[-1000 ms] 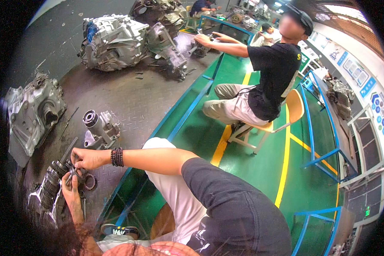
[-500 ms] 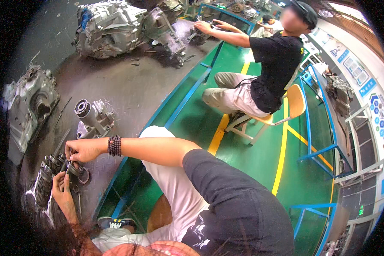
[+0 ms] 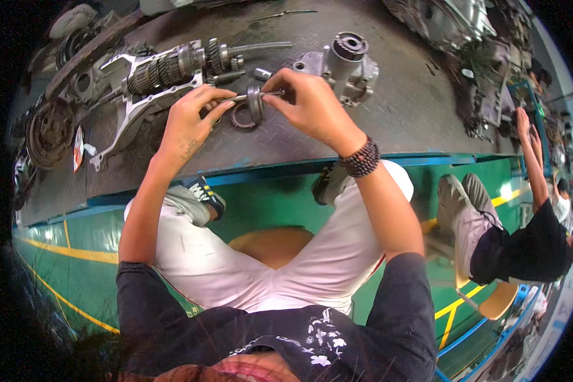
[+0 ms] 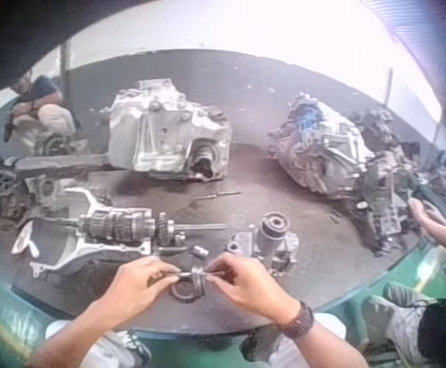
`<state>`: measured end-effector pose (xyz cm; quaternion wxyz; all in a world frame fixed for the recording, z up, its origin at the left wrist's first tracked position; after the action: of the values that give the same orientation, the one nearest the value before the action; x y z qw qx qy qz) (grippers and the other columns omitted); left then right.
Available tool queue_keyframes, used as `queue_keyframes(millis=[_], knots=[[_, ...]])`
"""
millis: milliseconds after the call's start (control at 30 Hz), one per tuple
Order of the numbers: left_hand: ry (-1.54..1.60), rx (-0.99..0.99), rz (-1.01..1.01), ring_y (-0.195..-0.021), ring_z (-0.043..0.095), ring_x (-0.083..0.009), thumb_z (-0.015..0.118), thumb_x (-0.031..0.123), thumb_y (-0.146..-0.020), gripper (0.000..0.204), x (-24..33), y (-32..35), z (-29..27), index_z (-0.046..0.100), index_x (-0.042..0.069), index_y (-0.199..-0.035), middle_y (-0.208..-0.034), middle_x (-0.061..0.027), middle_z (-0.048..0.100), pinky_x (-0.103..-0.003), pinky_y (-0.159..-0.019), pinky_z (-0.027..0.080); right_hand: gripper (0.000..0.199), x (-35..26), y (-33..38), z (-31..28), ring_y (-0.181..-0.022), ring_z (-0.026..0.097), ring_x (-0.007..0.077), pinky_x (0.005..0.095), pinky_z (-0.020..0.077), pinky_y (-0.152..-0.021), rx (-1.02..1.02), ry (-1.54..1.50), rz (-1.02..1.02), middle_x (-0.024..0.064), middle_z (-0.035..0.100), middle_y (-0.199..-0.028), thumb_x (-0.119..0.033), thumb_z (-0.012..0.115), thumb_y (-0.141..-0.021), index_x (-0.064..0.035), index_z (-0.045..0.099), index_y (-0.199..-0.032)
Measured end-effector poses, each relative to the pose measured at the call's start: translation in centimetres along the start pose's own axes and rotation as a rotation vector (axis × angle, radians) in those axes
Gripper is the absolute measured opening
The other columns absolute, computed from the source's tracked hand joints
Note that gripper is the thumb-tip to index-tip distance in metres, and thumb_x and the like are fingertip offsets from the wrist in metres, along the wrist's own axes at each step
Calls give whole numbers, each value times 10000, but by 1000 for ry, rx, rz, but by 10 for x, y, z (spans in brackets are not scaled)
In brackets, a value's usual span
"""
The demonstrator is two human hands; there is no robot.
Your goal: The person assembles transmission components on a workbench by placing a bearing onto a housing, inserting a pin into a gear assembly, and fitting various metal rings and shafts together.
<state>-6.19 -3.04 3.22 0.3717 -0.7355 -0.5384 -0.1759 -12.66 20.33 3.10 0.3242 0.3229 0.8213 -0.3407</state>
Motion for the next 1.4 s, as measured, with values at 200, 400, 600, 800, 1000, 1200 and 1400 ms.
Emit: queue_keyframes(millis=[200, 400, 600, 800, 1000, 1200, 1400], knots=[[-352, 161, 333, -901, 659, -301, 753, 104, -886, 187, 15, 24, -22, 718, 54, -1063, -961, -98, 672, -382, -797, 546, 191, -21, 8, 4, -771, 695, 201, 341, 551, -714, 3, -192, -25, 123, 729, -899, -65, 762, -902, -1, 704, -1072], [-492, 170, 465, -886, 667, -280, 807, 73, -821, 293, 32, 42, -30, 704, 60, -1095, -968, -87, 680, -384, -775, 560, 136, -47, 22, -8, -757, 672, 240, 334, 554, -708, -42, 181, -245, 110, 698, -917, -60, 761, -895, -43, 727, -1025], [-486, 209, 390, -904, 659, -291, 798, 80, -842, 245, 43, 41, -40, 694, 52, -1063, -946, -81, 663, -398, -788, 550, 168, -53, 15, -6, -659, 622, 226, 335, 505, -621, 19, 84, -201, 102, 685, -807, -107, 776, -900, -25, 708, -1030], [-395, 260, 433, -861, 645, -275, 768, 137, -868, 189, 46, 44, -35, 671, 34, -993, -918, -79, 650, -380, -757, 551, 140, -53, 21, -11, -646, 631, 229, 332, 504, -624, 0, 0, -195, 135, 670, -774, -94, 759, -910, -7, 679, -985], [-461, 97, 365, -852, 652, -290, 760, 138, -880, 174, 23, 31, -36, 677, 47, -1003, -907, -93, 644, -399, -772, 544, 144, -49, 6, -4, -740, 681, 320, 387, 527, -668, -138, 99, -66, 179, 692, -838, -75, 738, -919, 2, 643, -995], [-603, -200, 371, -898, 682, -261, 698, 245, -925, 174, 13, 49, -28, 708, 83, -985, -905, -86, 661, -381, -793, 555, 145, -34, 17, 5, -702, 655, 258, 356, 522, -667, -268, 109, -78, 164, 692, -836, -102, 730, -942, 12, 662, -1001], [-363, -71, 415, -899, 672, -279, 691, 292, -955, 221, 37, 52, -38, 687, 72, -960, -925, -85, 666, -421, -808, 544, 129, -53, 27, -13, -629, 572, 118, 282, 456, -590, -192, -109, 22, 75, 658, -708, -79, 754, -916, 11, 662, -927]])
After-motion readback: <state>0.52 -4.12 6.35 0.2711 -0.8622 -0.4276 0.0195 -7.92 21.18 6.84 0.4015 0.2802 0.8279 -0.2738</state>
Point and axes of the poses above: each hand's wrist, its own y-axis away from the middle knuckle, its own z-axis out of the palm, x = y × z, the point moved 2 cm from there along -y, towards the middle knuckle
